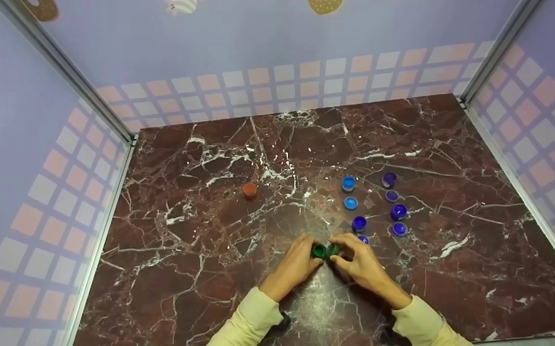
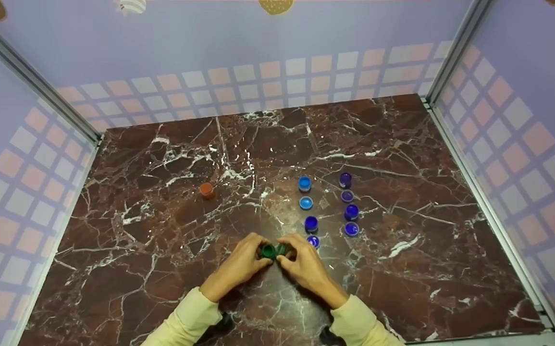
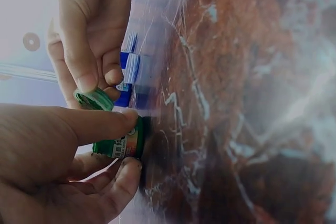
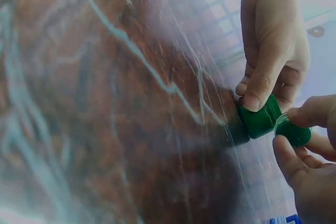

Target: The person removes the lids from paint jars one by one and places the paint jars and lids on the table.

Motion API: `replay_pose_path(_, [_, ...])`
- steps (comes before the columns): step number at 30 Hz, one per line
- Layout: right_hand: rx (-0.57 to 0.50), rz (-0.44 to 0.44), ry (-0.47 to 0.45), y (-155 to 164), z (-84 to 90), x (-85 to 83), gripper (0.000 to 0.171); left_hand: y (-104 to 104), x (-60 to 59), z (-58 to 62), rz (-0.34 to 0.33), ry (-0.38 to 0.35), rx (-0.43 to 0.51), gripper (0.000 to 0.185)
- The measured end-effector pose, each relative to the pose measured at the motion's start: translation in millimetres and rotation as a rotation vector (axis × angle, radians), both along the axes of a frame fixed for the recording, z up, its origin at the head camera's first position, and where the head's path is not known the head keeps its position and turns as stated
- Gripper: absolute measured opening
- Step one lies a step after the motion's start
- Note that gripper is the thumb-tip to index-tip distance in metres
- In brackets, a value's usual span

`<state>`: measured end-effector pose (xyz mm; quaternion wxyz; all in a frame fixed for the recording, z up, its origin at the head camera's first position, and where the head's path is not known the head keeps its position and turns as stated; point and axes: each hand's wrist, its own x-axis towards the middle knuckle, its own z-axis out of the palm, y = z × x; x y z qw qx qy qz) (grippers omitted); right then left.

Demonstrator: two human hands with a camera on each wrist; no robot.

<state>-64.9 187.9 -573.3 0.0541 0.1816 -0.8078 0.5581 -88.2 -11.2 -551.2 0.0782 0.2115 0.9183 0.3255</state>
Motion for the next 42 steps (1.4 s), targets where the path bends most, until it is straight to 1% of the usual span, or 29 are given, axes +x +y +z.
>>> replay_pose_path(7, [-0.081,0.029,-0.097,-0.2,2.6,0.1,0.045,-0.5,-9.4,-0.1,0.012,0.051,0.029,0.028])
replay_pose_path(10, [-0.043,0.039,-0.127,0.7,4.5,1.4,0.048,-0.7,-13.5,0.1,0.015,0.057,0.035,0.03])
replay_pose_path(14, [0.064,0.048,-0.086,2.0,7.4,3.8,0.052,-1.2,-19.2,0.5,0.029,0.043,0.034,0.03])
replay_pose_path(17, [0.088,0.066,-0.038,2.1,9.1,4.3,0.051,-1.4,-24.5,0.8,0.038,0.04,0.049,0.029])
replay_pose_path(19, [0.086,0.079,-0.026,2.3,8.8,4.5,0.049,-1.1,-28.5,0.8,0.045,0.033,0.065,0.029])
replay_pose_path(24, [0.09,0.114,-0.051,3.2,5.5,5.8,0.043,1.4,-37.9,0.9,0.08,-0.019,0.078,0.027])
replay_pose_path(27, [0.109,0.13,-0.067,3.4,4.7,6.3,0.039,3.1,-44.2,0.7,0.104,-0.025,0.083,0.028])
replay_pose_path(37, [0.18,0.162,-0.066,4.3,5.4,7.0,0.032,5.1,-72.4,-2.4,0.133,0.043,0.098,0.03])
replay_pose_path(42, [0.192,0.165,-0.073,4.3,6.4,6.8,0.032,6.2,-86.7,-2.0,0.157,0.06,0.075,0.03])
